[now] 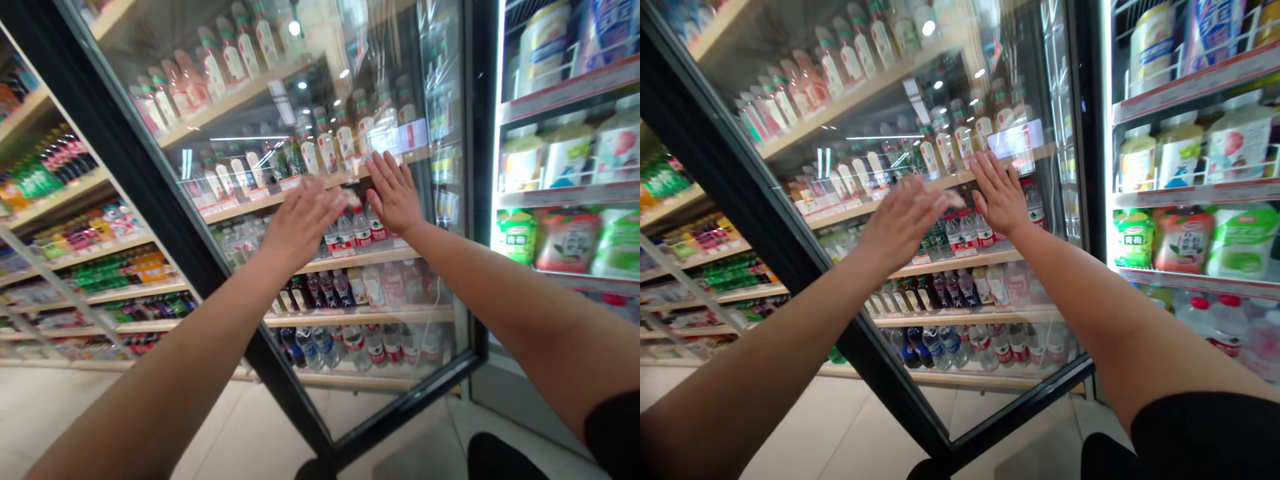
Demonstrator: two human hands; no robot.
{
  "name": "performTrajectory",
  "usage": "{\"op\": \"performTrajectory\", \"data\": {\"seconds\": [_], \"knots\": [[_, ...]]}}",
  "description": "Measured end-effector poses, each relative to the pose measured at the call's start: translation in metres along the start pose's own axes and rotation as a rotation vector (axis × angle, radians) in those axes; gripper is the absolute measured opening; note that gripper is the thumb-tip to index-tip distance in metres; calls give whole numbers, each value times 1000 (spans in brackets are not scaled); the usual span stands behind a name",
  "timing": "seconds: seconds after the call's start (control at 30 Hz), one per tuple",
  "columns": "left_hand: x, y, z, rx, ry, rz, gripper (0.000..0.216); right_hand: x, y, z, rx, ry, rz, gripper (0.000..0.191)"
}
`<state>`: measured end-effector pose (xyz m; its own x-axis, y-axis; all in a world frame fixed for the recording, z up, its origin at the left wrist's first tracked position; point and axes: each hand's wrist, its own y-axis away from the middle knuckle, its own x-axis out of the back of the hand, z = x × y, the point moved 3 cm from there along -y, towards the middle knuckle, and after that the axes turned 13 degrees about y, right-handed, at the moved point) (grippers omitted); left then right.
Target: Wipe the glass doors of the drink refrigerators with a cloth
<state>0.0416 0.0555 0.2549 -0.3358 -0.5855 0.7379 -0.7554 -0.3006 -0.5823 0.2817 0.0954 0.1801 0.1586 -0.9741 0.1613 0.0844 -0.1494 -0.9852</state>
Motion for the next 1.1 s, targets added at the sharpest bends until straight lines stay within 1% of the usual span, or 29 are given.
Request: {"op": "performTrajectory", "data": {"seconds": [0.03,0.07,0.1,0.17,0.2,0.23,0.27,0.3,0.37,0.4,0.43,0.47,0.5,0.57,0.6,0.63,0.67,0.7,0.77,0.8,0.83,0.87,0.9,0.97,1.0,1.03,1.07,1.1], "knots": [[-1,3,3,-18,-4,-34,58,0,0,0,-1,-4,1,59],[4,5,3,22,-38,-3,57,0,0,0,-3,-5,2,59],[14,5,-1,121,-100,103,56,0,0,1,-3,-3,3,59],[34,8,-9,354,-227,357,55,0,1,1,2,6,0,59],[39,11,-11,433,-271,443,55,0,1,0,6,11,-4,59],[37,14,-10,447,-289,468,56,-1,0,0,9,13,-7,60],[30,16,-7,387,-289,425,56,-1,0,0,11,13,-7,60],[18,18,-1,270,-277,315,56,-2,0,0,14,13,-6,61],[-6,24,10,-35,-256,39,57,-4,1,1,19,14,0,61],[-12,27,12,-141,-254,-52,57,-4,1,1,21,16,2,61],[-11,29,10,-174,-258,-60,58,-5,1,1,21,20,5,61],[-5,29,5,-146,-265,-12,59,-5,1,1,19,24,7,61],[6,28,-1,-66,-273,90,59,-5,1,1,18,28,10,61],[26,27,-11,139,-289,296,57,-5,1,2,19,30,9,61],[30,28,-12,218,-293,355,56,-5,1,2,20,27,6,61],[28,28,-11,250,-288,372,56,-5,2,2,20,23,3,61],[21,29,-6,225,-269,326,56,-5,2,2,20,17,0,61],[11,30,0,152,-237,233,57,-4,2,1,19,13,-1,61],[-9,32,10,-42,-166,-4,57,-4,2,1,17,10,0,61],[-13,32,11,-113,-147,-88,56,-4,2,1,16,11,2,61],[-11,31,9,-132,-142,-107,56,-4,2,1,15,14,4,61],[-2,28,5,-91,-153,-51,56,-4,2,1,14,18,5,60],[10,25,-1,-4,-174,66,56,-4,3,1,13,21,4,60],[34,20,-12,225,-220,315,58,-4,3,1,13,20,-1,60],[38,20,-13,315,-237,393,60,-4,3,1,12,15,-4,60],[37,19,-10,350,-244,412,62,-4,3,1,11,9,-6,60],[29,18,-5,317,-234,358,63,-4,3,2,11,4,-7,60],[17,17,2,232,-210,254,64,-4,3,2,12,-1,-6,60]]}}
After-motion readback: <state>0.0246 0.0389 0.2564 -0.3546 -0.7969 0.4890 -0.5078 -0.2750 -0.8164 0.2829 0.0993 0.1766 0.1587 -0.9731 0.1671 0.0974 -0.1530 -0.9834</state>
